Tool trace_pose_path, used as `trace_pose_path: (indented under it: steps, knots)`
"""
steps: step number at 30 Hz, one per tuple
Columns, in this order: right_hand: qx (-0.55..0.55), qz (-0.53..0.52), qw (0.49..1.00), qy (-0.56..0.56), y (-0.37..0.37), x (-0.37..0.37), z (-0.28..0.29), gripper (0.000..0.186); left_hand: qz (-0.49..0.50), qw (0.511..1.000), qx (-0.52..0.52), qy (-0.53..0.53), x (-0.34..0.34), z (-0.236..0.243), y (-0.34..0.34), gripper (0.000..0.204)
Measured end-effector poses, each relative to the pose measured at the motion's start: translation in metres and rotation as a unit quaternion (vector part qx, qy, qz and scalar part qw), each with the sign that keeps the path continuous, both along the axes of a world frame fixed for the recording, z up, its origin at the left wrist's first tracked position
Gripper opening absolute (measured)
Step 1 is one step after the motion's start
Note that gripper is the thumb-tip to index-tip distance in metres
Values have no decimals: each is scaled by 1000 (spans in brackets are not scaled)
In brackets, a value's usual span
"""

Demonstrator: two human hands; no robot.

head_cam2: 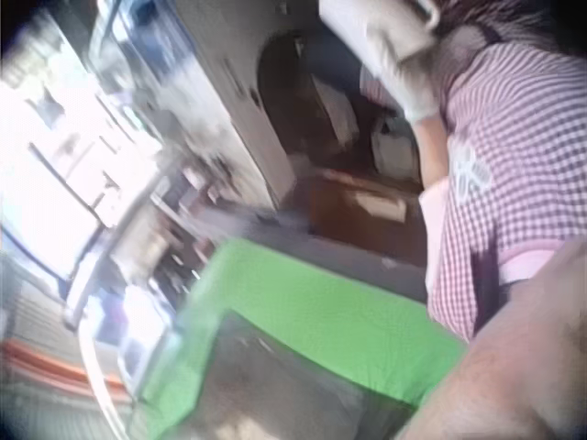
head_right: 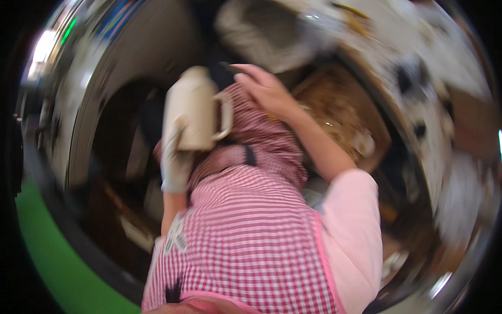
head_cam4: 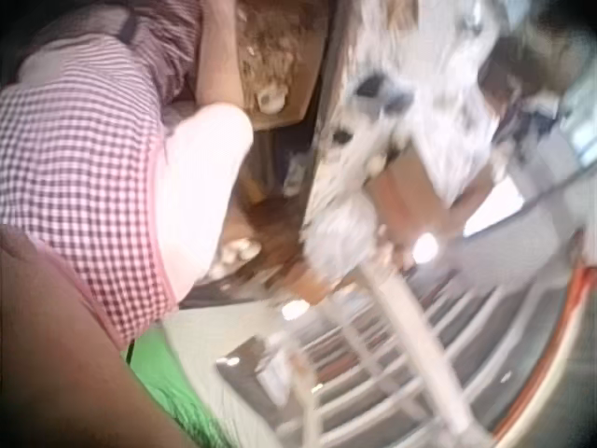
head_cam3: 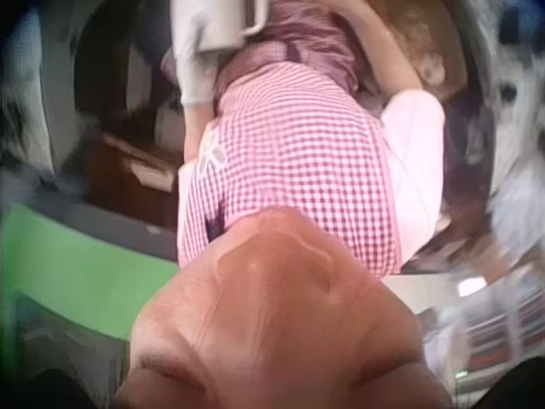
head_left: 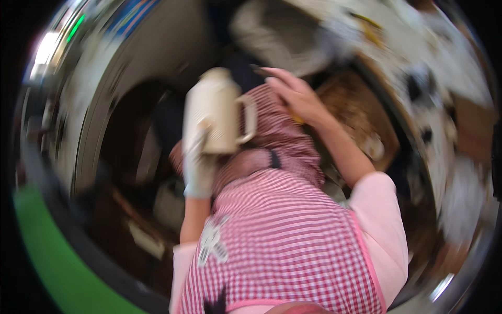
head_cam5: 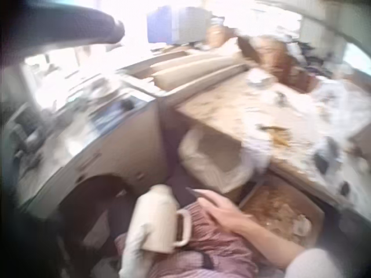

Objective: The person repeatedly picks up white ceramic pitchers, smooths the rim and body with a small tool, and places them on a nearby surface. The person also uses pliers to remove small protrusions from the pitcher openings.

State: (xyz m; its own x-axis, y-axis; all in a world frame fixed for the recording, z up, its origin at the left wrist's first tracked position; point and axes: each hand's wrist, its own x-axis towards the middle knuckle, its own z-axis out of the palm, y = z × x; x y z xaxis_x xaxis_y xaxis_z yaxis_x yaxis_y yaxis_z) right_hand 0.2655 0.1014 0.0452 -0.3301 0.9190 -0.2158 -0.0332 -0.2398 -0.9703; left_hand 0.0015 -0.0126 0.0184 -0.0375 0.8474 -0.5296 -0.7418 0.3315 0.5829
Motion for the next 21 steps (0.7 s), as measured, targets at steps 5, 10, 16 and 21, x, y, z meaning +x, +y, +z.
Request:
trace_pose_path:
  steps: [5,10,16,21]
  knots:
    - [27,175,975,-135,-48,-48,21,43,4,995,92,31,6,16,-8,44]
    - [228,206,931,-198,-55,-71,9,47,6,993,91,69,6,27,-9,43]
    - [224,211,933,-186,-52,-68,9,49,-1,993,81,82,1,27,-4,44]
    - [236,217,919,-231,-51,-69,11,52,-14,994,81,73,0,27,-4,41]
